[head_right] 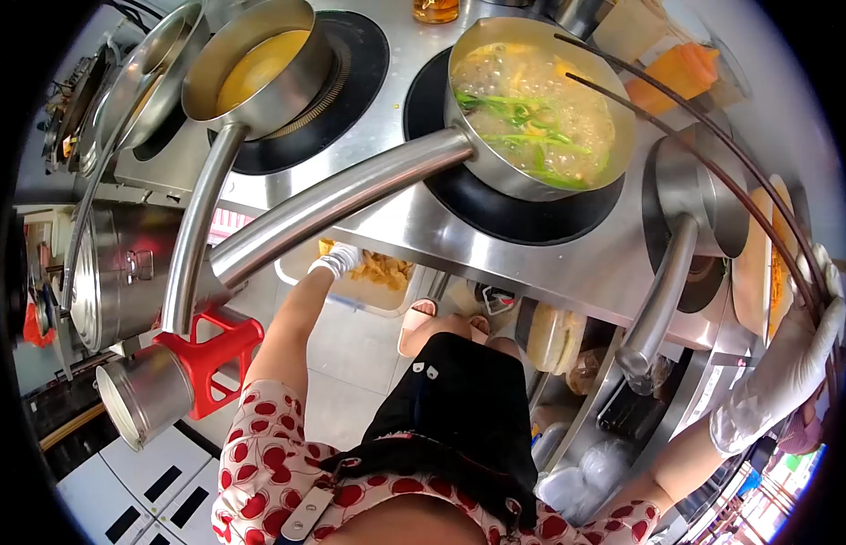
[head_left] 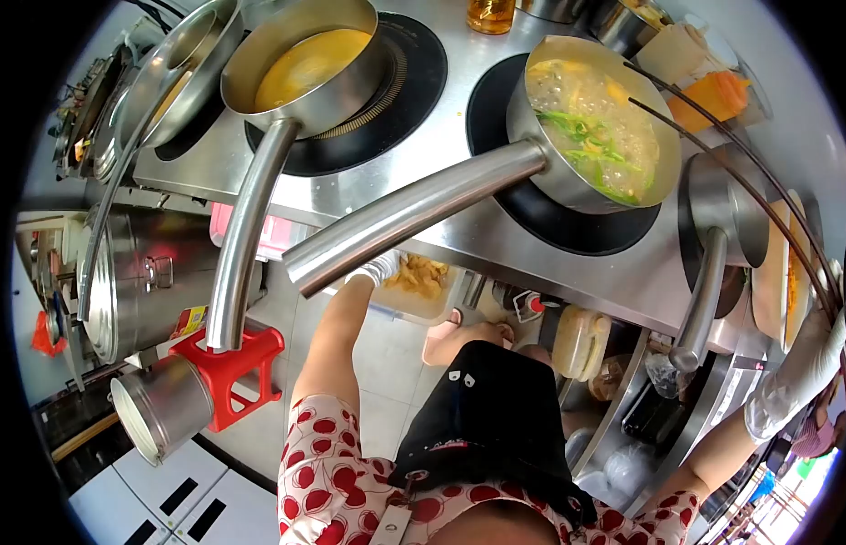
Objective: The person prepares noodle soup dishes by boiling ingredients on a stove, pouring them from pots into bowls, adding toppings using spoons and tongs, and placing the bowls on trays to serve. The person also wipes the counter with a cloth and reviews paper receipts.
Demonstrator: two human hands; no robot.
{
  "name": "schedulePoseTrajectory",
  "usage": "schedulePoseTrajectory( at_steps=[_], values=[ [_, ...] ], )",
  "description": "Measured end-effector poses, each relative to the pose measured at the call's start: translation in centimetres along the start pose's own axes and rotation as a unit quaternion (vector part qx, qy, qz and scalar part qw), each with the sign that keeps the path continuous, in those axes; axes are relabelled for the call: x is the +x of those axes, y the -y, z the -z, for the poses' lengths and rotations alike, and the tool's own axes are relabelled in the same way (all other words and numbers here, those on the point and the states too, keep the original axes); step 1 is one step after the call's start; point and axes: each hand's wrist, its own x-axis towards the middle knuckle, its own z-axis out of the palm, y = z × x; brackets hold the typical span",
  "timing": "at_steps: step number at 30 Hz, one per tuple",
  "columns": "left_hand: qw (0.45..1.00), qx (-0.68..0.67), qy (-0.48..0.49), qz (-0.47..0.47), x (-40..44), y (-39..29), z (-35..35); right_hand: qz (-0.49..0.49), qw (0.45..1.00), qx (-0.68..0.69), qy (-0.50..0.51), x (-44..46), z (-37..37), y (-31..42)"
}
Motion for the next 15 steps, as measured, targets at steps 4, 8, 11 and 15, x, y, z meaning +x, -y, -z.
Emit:
schedulePoseTrajectory(
  at_steps=[4, 8, 11, 15],
  values=[
    [0.976, -0.205, -0.018, 0.069, -1.3, 1.1, 1.9, -0.02, 0.995, 0.098, -0.013, 1.5, 1.6, -0.9],
    [0.903, -0.395, -0.105, 0.135, -2.1, 5.1, 1.2, 0.068, 0.994, 0.048, 0.076, -0.9, -6.9, 2.6],
    [0.88, -0.408, -0.071, 0.233, -2.4, 7.3, 2.8, 0.005, 0.997, 0.075, -0.015, 1.7, 2.9, -2.7],
    [0.701, -0.674, -0.177, 0.154, -6.4, 4.5, 3.8, -0.037, 0.997, 0.06, 0.044, 1.3, -0.4, -1.3]
  ],
)
